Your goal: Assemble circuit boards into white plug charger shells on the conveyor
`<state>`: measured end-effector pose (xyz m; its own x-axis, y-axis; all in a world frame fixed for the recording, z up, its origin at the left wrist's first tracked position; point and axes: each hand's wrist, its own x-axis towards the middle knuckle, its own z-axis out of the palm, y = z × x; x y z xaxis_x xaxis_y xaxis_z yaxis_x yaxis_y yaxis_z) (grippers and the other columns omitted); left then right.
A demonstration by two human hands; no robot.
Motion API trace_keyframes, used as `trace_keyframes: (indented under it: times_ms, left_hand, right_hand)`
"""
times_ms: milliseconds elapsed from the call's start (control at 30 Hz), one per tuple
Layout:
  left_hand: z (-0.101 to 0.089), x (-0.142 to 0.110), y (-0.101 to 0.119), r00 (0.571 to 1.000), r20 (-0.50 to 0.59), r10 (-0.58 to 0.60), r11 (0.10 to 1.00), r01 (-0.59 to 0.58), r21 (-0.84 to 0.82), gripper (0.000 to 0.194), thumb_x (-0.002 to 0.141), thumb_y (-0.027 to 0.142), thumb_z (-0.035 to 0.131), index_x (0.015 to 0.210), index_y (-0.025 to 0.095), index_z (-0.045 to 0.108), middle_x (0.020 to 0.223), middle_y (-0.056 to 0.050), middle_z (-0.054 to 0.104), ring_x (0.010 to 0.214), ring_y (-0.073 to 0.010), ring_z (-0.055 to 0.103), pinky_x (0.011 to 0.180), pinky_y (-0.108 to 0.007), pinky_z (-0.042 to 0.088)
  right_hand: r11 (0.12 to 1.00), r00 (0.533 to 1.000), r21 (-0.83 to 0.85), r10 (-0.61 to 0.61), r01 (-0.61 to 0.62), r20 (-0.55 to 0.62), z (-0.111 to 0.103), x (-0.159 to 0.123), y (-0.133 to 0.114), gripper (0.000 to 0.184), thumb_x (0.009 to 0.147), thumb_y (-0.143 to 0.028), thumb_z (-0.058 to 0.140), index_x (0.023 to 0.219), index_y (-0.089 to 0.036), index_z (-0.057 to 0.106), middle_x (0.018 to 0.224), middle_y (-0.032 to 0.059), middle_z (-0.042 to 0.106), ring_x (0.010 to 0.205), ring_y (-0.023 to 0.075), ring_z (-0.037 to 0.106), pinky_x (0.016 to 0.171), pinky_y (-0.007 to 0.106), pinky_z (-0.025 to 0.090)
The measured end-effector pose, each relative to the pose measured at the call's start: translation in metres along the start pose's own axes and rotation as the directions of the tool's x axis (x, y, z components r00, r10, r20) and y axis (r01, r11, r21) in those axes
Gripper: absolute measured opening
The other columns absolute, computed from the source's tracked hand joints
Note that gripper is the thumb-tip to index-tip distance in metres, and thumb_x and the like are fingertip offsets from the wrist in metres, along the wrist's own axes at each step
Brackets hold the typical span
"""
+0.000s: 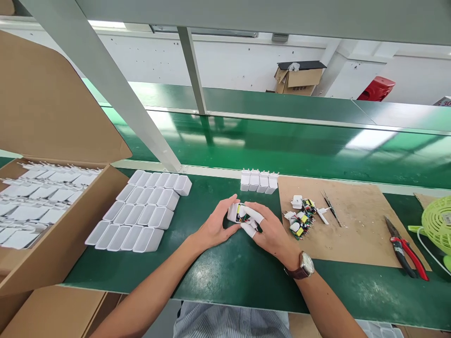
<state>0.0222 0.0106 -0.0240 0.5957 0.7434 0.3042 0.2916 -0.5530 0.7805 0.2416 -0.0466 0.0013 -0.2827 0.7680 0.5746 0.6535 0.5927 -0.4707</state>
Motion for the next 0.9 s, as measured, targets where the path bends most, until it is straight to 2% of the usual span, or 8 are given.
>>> trace_keyframes:
  times_ms: [133, 267, 333, 433, 600, 667, 767, 900]
  left_hand:
    - [-0.001, 0.001, 0.004, 0.999, 0.044, -0.001, 1.000, 0.001, 0.000, 0.077, 0.097, 0.033, 0.065, 0.160, 0.031, 0.021, 0.144, -0.013, 0.057, 0.131, -0.0282, 0.058, 0.108, -0.049, 0.053]
    - [-0.010, 0.001, 0.006, 0.995, 0.086, -0.043, 0.999, 0.041, 0.027, 0.055, 0.101, 0.032, 0.057, 0.153, 0.030, 0.040, 0.146, -0.011, 0.057, 0.133, -0.0286, 0.057, 0.109, -0.049, 0.051]
    - [-0.015, 0.001, 0.006, 0.992, 0.118, -0.037, 0.999, 0.038, -0.007, 0.053, 0.101, 0.032, 0.055, 0.153, 0.029, 0.041, 0.150, -0.012, 0.055, 0.138, -0.0295, 0.052, 0.112, -0.051, 0.048]
    - [-0.019, 0.001, 0.008, 0.986, 0.152, -0.068, 0.989, 0.087, -0.117, 0.062, 0.104, 0.033, 0.048, 0.161, 0.029, 0.024, 0.162, -0.012, 0.041, 0.149, -0.0289, 0.039, 0.122, -0.053, 0.035]
    - [-0.019, 0.001, 0.017, 0.969, 0.169, -0.178, 0.935, 0.221, -0.279, 0.064, 0.107, 0.042, 0.040, 0.163, 0.032, 0.010, 0.164, -0.008, 0.037, 0.153, -0.0249, 0.034, 0.126, -0.051, 0.027]
    - [-0.018, 0.001, 0.019, 0.964, 0.166, -0.207, 0.918, 0.250, -0.308, 0.062, 0.108, 0.045, 0.037, 0.164, 0.032, 0.012, 0.164, -0.007, 0.039, 0.151, -0.0240, 0.037, 0.126, -0.049, 0.028]
    - [-0.018, 0.002, 0.021, 0.955, 0.156, -0.251, 0.916, 0.286, -0.281, 0.057, 0.108, 0.049, 0.033, 0.161, 0.029, 0.026, 0.166, -0.006, 0.035, 0.153, -0.0264, 0.034, 0.127, -0.049, 0.027]
    - [-0.019, 0.001, 0.025, 0.959, 0.136, -0.250, 0.940, 0.273, -0.202, 0.056, 0.107, 0.050, 0.035, 0.157, 0.026, 0.038, 0.168, -0.009, 0.029, 0.154, -0.0321, 0.032, 0.124, -0.051, 0.031]
  right_hand:
    - [0.984, 0.992, 0.130, 0.121, -0.123, 0.020, -0.006, 0.004, -0.007, 0.041, 0.099, -0.028, 0.060, 0.140, -0.024, 0.054, 0.120, 0.0122, 0.067, 0.108, 0.0240, 0.068, 0.089, 0.040, 0.062]
    - [0.945, 0.974, 0.245, 0.226, -0.219, 0.002, -0.012, 0.007, -0.005, 0.029, 0.103, -0.022, 0.049, 0.129, -0.026, 0.063, 0.117, 0.0083, 0.068, 0.109, 0.0203, 0.067, 0.097, 0.038, 0.059]
    - [0.944, 0.982, 0.273, 0.182, -0.187, 0.045, -0.010, 0.006, -0.001, 0.034, 0.103, -0.018, 0.047, 0.132, -0.026, 0.063, 0.130, 0.0097, 0.064, 0.122, 0.0214, 0.063, 0.106, 0.041, 0.055]
    - [0.951, 0.986, 0.284, 0.081, -0.121, 0.146, -0.004, 0.004, 0.003, 0.042, 0.101, -0.015, 0.047, 0.140, -0.027, 0.057, 0.146, 0.0110, 0.055, 0.135, 0.0240, 0.055, 0.113, 0.045, 0.050]
    - [0.959, 0.982, 0.259, 0.076, -0.120, 0.175, 0.000, 0.002, 0.004, 0.046, 0.100, -0.016, 0.050, 0.145, -0.028, 0.053, 0.138, 0.0119, 0.060, 0.127, 0.0241, 0.060, 0.109, 0.044, 0.053]
    - [0.959, 0.977, 0.260, 0.063, -0.116, 0.202, 0.000, 0.002, 0.005, 0.049, 0.101, -0.016, 0.047, 0.148, -0.029, 0.049, 0.141, 0.0111, 0.058, 0.130, 0.0236, 0.058, 0.109, 0.043, 0.053]
    - [0.966, 0.978, 0.248, 0.024, -0.077, 0.209, 0.004, 0.002, 0.005, 0.052, 0.101, -0.016, 0.046, 0.151, -0.031, 0.045, 0.145, 0.0091, 0.057, 0.133, 0.0229, 0.057, 0.111, 0.041, 0.052]
    - [0.992, 0.983, 0.125, 0.009, -0.032, 0.183, 0.019, -0.001, 0.004, 0.051, 0.100, -0.021, 0.055, 0.149, -0.031, 0.048, 0.137, 0.0090, 0.064, 0.123, 0.0244, 0.065, 0.102, 0.039, 0.058]
